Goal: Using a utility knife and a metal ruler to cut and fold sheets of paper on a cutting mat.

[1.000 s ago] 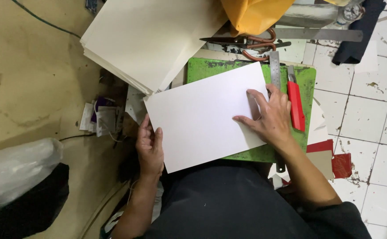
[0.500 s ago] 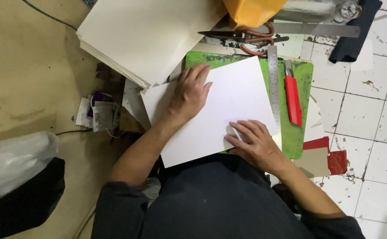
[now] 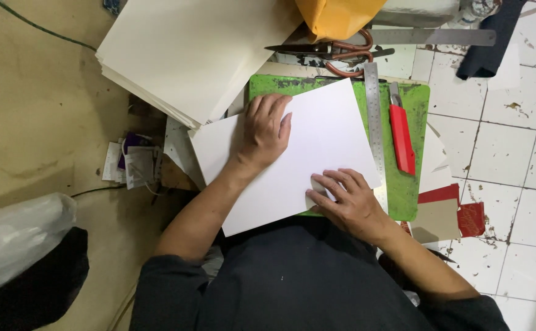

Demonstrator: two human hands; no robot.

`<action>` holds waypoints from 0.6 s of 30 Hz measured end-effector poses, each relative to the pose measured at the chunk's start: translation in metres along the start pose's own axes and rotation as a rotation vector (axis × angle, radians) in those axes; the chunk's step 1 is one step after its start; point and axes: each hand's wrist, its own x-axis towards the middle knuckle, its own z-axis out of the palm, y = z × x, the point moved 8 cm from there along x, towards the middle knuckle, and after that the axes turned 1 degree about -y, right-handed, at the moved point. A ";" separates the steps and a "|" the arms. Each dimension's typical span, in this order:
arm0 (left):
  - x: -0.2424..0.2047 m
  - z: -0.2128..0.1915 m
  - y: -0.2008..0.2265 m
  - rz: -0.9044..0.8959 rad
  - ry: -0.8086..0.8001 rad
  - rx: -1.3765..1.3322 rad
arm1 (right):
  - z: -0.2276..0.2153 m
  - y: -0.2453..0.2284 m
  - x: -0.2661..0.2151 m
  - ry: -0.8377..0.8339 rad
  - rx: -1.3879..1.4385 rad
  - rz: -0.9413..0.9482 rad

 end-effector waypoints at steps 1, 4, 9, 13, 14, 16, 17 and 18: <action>0.001 -0.004 0.006 0.034 -0.011 0.102 | 0.001 0.001 0.003 -0.078 0.018 0.024; -0.001 -0.003 0.012 0.059 0.027 0.176 | 0.009 0.011 0.013 -0.150 0.025 0.051; -0.005 -0.001 0.013 0.135 0.111 0.206 | 0.022 0.030 0.045 -0.207 -0.091 0.073; -0.029 -0.034 0.012 0.038 0.173 0.149 | 0.031 0.036 0.044 -0.302 -0.146 0.134; -0.043 -0.057 0.010 0.028 0.180 0.160 | 0.032 0.036 0.045 -0.303 -0.144 0.117; -0.078 -0.112 -0.010 -0.230 0.287 0.230 | 0.036 0.037 0.043 -0.329 -0.187 0.121; -0.095 -0.115 -0.015 -0.242 0.286 0.235 | 0.034 0.036 0.047 -0.337 -0.181 0.111; -0.117 -0.118 -0.033 -0.405 0.309 0.107 | 0.034 0.036 0.050 -0.372 -0.182 0.128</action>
